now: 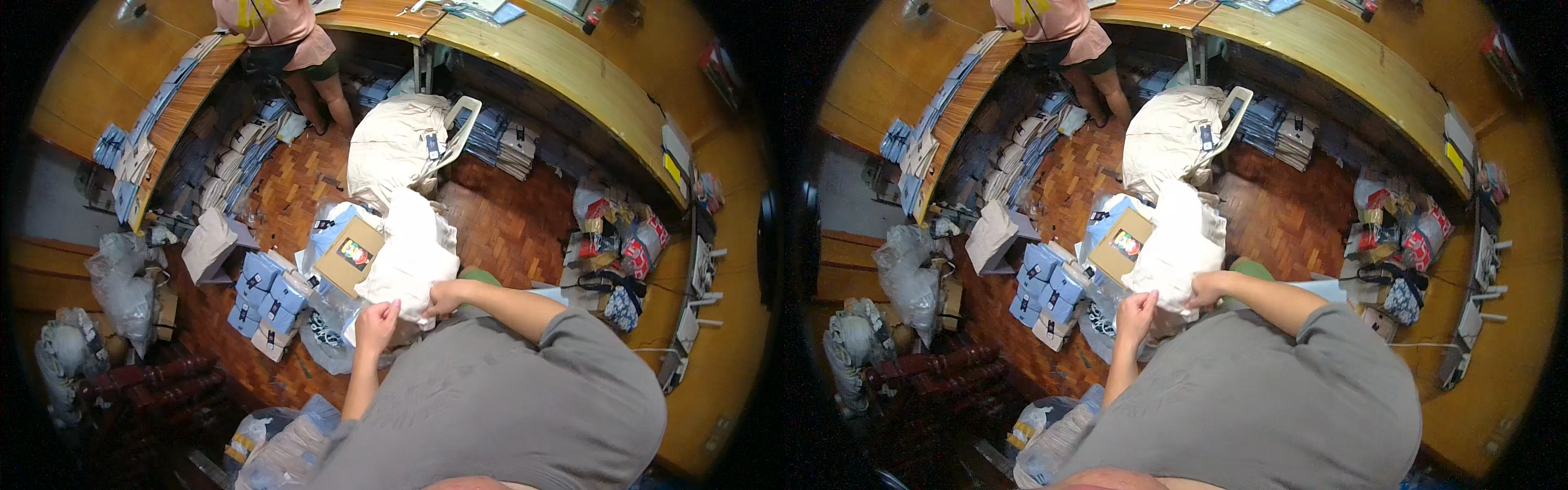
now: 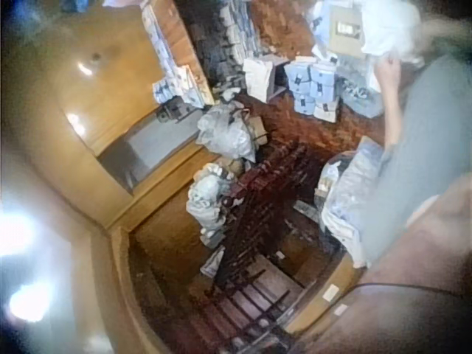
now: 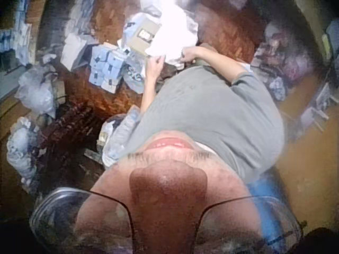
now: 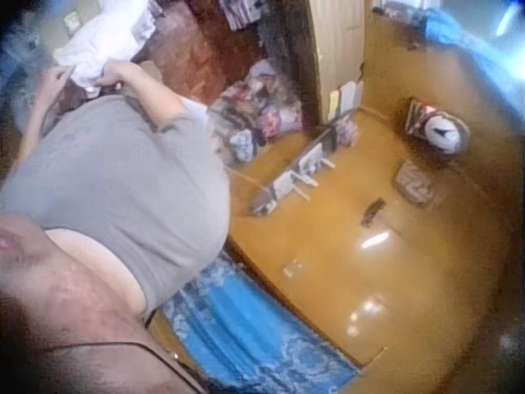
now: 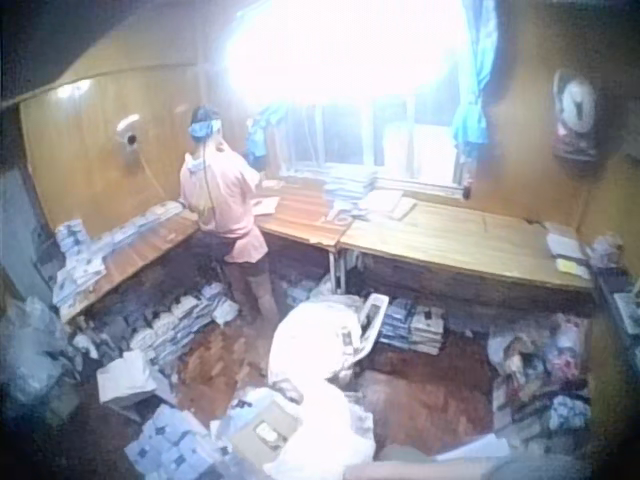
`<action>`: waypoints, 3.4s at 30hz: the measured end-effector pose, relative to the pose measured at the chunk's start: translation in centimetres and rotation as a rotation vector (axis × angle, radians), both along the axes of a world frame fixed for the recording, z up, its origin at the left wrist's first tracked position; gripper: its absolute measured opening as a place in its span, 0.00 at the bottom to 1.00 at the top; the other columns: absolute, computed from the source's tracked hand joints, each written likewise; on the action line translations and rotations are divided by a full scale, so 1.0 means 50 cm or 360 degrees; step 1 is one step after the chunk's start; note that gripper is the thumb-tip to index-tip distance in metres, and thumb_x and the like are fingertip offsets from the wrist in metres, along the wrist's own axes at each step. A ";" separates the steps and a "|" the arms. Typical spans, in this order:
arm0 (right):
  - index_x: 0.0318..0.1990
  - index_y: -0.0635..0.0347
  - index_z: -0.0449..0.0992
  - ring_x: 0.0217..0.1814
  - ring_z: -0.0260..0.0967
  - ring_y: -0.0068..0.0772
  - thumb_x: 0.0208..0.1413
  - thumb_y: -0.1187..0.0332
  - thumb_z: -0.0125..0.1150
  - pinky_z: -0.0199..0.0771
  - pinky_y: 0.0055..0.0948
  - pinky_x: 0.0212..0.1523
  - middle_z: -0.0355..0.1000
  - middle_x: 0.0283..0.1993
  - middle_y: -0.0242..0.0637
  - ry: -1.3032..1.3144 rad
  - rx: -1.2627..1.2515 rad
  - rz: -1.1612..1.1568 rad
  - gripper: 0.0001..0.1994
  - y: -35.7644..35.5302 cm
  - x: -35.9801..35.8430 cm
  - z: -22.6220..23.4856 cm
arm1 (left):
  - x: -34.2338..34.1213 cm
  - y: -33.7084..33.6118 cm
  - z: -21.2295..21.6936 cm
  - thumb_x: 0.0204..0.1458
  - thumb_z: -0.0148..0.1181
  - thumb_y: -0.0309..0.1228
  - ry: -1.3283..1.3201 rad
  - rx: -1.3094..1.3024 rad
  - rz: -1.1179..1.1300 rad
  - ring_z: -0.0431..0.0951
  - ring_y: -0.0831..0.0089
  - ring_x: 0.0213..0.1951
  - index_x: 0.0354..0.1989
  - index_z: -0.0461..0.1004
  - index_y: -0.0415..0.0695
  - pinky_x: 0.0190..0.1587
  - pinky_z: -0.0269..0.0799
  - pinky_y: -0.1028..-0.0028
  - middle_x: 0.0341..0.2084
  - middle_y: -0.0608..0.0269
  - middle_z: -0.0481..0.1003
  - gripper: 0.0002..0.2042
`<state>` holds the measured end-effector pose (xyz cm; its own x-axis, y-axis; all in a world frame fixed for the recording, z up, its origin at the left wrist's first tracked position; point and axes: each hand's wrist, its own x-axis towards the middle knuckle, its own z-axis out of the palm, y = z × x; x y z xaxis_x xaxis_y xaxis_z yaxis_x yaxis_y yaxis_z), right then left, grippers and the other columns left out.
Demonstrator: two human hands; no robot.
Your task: The person bundles packaged shirts together with a thin cord, tying a knot to secure them, and then writes on a small slip of paper at a table.
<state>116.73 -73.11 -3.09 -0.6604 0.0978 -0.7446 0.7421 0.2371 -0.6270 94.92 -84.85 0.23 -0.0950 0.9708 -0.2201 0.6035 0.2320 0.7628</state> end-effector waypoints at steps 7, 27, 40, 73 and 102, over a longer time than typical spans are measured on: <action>0.42 0.66 0.83 0.46 0.77 0.53 0.65 0.41 0.53 0.75 0.45 0.49 0.81 0.41 0.53 0.0517 0.0061 0.0877 0.31 0.143 0.011 -0.014 | 0.089 0.153 0.081 0.65 0.52 0.37 -0.0095 0.0049 0.0406 0.71 0.59 0.17 0.22 0.75 0.34 0.26 0.67 0.62 0.14 0.52 0.73 0.21; 0.37 0.59 0.82 0.35 0.78 0.37 0.55 0.70 0.68 0.77 0.34 0.36 0.78 0.35 0.37 0.1170 0.1519 -0.2124 0.05 0.704 0.871 0.123 | 0.942 1.151 0.087 0.64 0.58 0.46 -0.0266 -0.0252 -0.1732 0.75 0.57 0.28 0.36 0.73 0.32 0.35 0.71 0.61 0.25 0.44 0.75 0.22; 0.43 0.64 0.72 0.21 0.74 0.22 0.68 0.70 0.60 0.70 0.22 0.21 0.76 0.26 0.35 0.0434 0.2087 -0.4329 0.07 0.512 1.267 0.077 | 1.614 1.351 0.095 0.56 0.66 0.31 -0.0694 0.0667 -0.2415 0.70 0.47 0.62 0.55 0.74 0.38 0.65 0.65 0.56 0.58 0.45 0.72 0.19; 0.55 0.64 0.73 0.30 0.80 0.24 0.70 0.62 0.57 0.73 0.21 0.27 0.81 0.37 0.36 0.0870 0.1244 -0.4496 0.15 0.312 1.885 -0.016 | 2.311 1.104 -0.106 0.39 0.82 0.31 -0.1005 0.0679 -0.2038 0.62 0.50 0.66 0.73 0.47 0.32 0.70 0.60 0.57 0.63 0.43 0.60 0.56; 0.48 0.64 0.76 0.38 0.80 0.47 0.60 0.63 0.67 0.78 0.45 0.36 0.79 0.38 0.46 0.0222 0.1777 -0.3723 0.15 0.527 1.961 -0.094 | 2.310 1.114 -0.135 0.28 0.86 0.48 -0.0780 0.0735 -0.2056 0.61 0.43 0.66 0.75 0.43 0.32 0.70 0.58 0.54 0.65 0.37 0.59 0.69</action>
<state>214.79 -46.78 -7.79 0.9024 0.4305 0.0211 0.1746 -0.3205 -0.9310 210.44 -29.15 -6.53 0.8726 0.3119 0.3758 -0.1399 -0.5777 0.8042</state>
